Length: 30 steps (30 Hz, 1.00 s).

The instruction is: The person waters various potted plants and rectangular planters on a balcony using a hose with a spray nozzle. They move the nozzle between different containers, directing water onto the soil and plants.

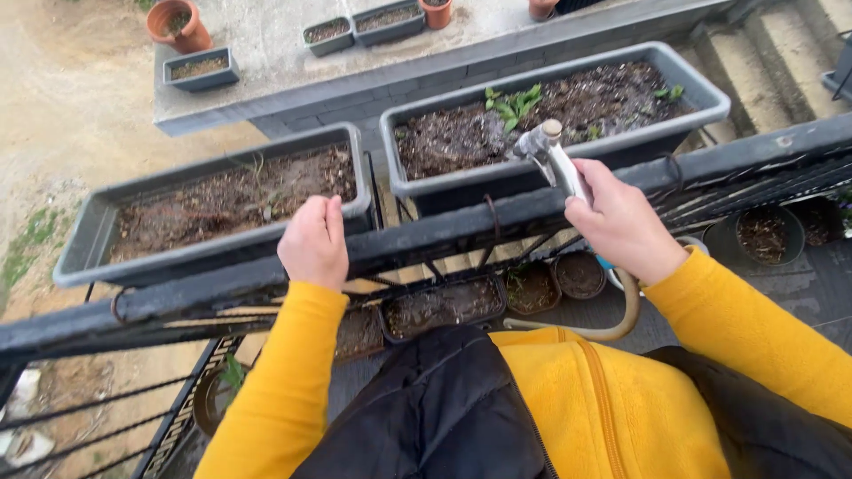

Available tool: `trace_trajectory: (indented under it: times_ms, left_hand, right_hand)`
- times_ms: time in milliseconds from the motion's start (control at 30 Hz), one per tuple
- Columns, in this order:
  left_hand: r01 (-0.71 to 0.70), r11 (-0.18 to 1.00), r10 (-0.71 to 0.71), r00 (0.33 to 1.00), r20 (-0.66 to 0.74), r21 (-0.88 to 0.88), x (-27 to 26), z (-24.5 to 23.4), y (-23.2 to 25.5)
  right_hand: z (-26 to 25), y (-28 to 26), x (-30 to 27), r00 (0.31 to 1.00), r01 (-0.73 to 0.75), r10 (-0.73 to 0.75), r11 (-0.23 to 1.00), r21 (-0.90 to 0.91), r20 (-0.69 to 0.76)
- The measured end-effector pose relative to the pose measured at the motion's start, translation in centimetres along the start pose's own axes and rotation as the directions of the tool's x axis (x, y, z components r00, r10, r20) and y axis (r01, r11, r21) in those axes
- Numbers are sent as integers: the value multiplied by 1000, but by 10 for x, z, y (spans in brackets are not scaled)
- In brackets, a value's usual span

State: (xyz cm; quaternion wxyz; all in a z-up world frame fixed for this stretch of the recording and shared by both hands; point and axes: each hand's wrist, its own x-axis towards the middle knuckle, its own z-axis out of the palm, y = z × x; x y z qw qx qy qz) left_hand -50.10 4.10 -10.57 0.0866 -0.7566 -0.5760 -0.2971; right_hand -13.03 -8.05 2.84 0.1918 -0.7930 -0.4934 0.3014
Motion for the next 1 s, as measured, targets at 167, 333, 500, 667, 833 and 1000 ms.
trace_trajectory:
  times_ms: [167,333,500,667,833,1000]
  left_hand:
    - [57,981,-72,995,74,185,-8,8,-8]
    - [228,973,-224,940,259,14,19,-11,2]
    - [327,945,-313,913,261,-12,22,-6,6]
    - [263,965,-263,950,168,21,20,8,2]
    - [227,973,-229,966,118,36,17,6,-1]
    - [244,970,-242,957,157,9,17,-1,5]
  right_hand:
    - [12,24,-49,994,104,-105,994,-23,-31]
    - [22,62,-99,979,202,-202,976,-82,11]
    - [56,129,-133,983,153,-137,979,-135,126]
    - [110,199,-144,966,-85,125,980,-180,225]
    - [162,217,-147,940,-149,200,970,-194,278]
    - [191,182,-141,910,-92,176,969,-231,375]
